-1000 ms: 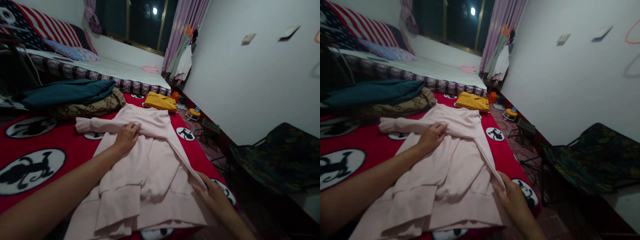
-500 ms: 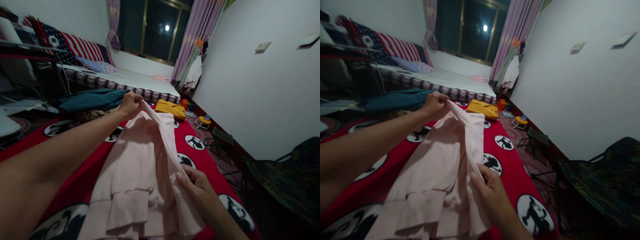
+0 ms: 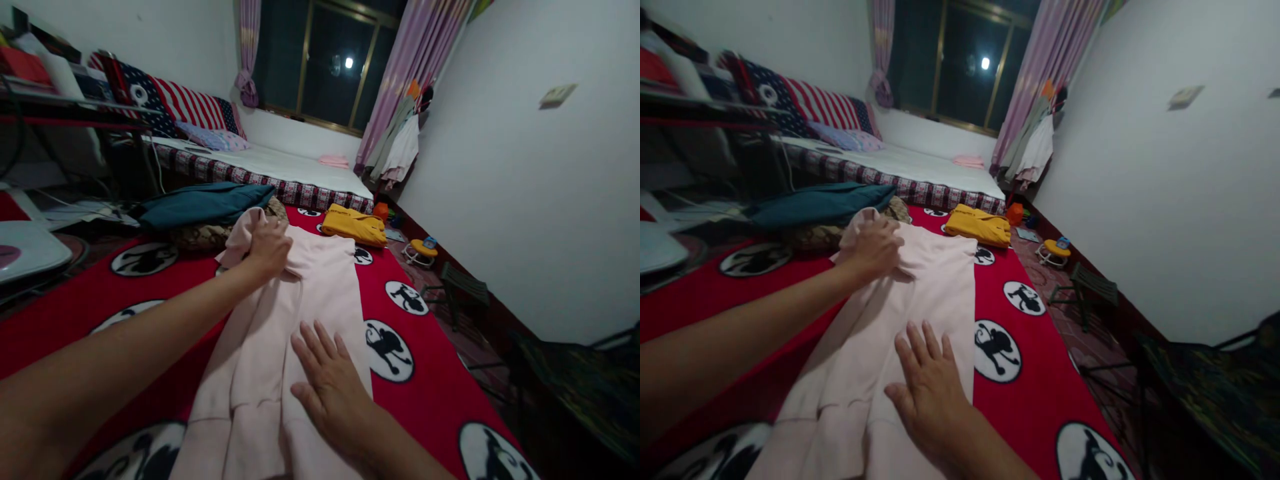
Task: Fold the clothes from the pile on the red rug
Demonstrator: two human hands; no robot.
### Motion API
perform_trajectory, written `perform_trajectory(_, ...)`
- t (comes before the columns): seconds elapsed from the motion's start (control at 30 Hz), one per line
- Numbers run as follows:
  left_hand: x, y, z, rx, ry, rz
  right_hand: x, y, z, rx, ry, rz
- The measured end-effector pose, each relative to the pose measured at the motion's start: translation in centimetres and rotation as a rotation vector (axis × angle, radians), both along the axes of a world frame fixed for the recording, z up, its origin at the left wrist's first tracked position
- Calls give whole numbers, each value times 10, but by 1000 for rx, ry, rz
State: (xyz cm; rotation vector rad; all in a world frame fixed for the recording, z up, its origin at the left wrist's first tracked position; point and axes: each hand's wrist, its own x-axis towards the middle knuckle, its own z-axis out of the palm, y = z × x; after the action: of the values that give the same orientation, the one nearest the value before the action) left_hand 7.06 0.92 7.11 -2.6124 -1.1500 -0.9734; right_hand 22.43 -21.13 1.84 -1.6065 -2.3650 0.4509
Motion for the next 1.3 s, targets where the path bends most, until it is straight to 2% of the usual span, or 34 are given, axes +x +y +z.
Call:
perform_trajectory(0.1,37,-27,-27,-2,74,-112,-2,-2,-5,17,13,-8)
perform_trajectory(0.2,63,-43,-65,-145,120,-154,9,5,-2,79,149,5)
perform_trajectory(0.27,69,-47,-84,-227,146,-128,26,21,2,114,294,-39)
perform_trajectory(0.33,69,-49,-94,-245,148,-120,49,49,4,154,431,-190)
perform_trajectory(0.43,66,-51,-94,-192,113,-131,90,109,4,272,542,-455)
perform_trajectory(0.53,65,-54,-89,-133,96,-189,127,176,2,330,404,-688)
perform_trajectory(0.63,65,-55,-86,-111,115,-316,150,231,-1,305,312,-810)
perform_trajectory(0.77,65,-54,-84,-140,157,-431,160,277,-4,256,190,-873)
perform_trajectory(0.97,65,-51,-85,-155,165,-487,162,305,3,192,-35,-894)
perform_trajectory(1.17,65,-50,-85,-178,164,-517,148,303,-3,230,-195,-997)
perform_trajectory(1.3,64,-51,-84,-184,165,-508,131,302,2,338,-261,-961)
